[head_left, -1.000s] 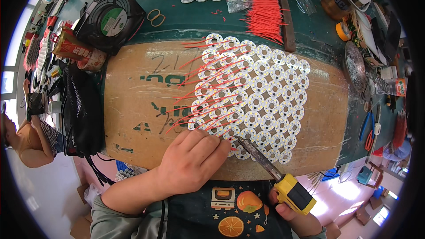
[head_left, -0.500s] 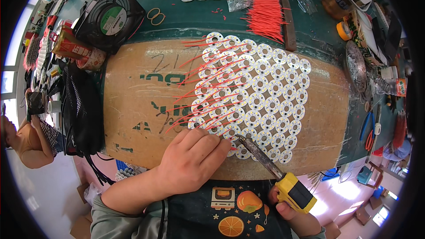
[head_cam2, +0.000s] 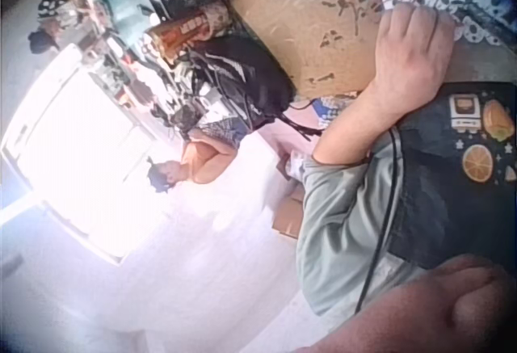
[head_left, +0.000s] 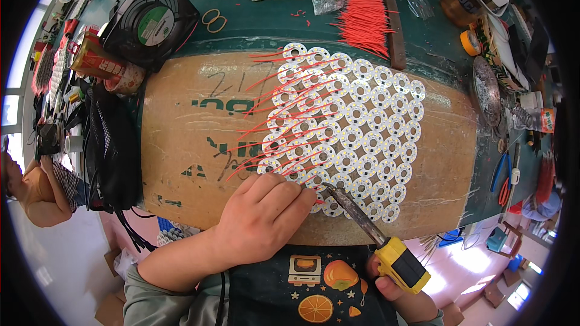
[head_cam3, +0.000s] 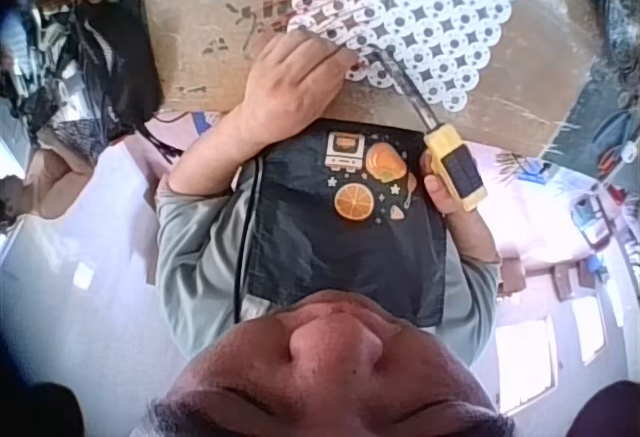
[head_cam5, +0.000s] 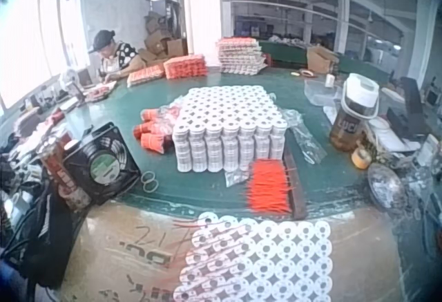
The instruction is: The person attaches red wires to circular LED circuit boards by soldering them with a soldering iron.
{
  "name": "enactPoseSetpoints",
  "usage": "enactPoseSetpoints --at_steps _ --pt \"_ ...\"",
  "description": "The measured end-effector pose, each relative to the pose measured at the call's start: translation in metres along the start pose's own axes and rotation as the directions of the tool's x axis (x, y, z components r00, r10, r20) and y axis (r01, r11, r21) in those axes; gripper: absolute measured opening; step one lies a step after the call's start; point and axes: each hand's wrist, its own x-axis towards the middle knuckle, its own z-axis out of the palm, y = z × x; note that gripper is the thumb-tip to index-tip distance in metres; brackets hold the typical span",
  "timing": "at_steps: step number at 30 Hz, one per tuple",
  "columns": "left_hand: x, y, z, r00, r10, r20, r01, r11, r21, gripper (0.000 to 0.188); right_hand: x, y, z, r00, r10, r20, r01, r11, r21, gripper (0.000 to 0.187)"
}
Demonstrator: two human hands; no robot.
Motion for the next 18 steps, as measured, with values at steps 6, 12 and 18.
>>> enactPoseSetpoints --at_steps 6,12,18 --pt "-0.0001 0.0001 0.0008 1.0 -0.007 0.003 0.007 1.0 -0.007 0.038 0.0011 -0.0005 0.0026 0.999 -0.035 -0.042 0.037 0.999 0.03 0.036" --pt "0.0004 -0.0001 0.001 1.0 -0.009 -0.007 0.009 1.0 -0.016 0.038 -0.0018 -0.0022 0.0019 1.0 0.021 -0.022 -0.02 0.999 0.03 0.032" --pt "-0.0004 0.0002 0.0016 1.0 -0.011 -0.008 0.011 1.0 -0.009 0.038 -0.0031 -0.0017 0.0002 1.0 0.016 -0.023 -0.016 1.0 0.017 0.046"
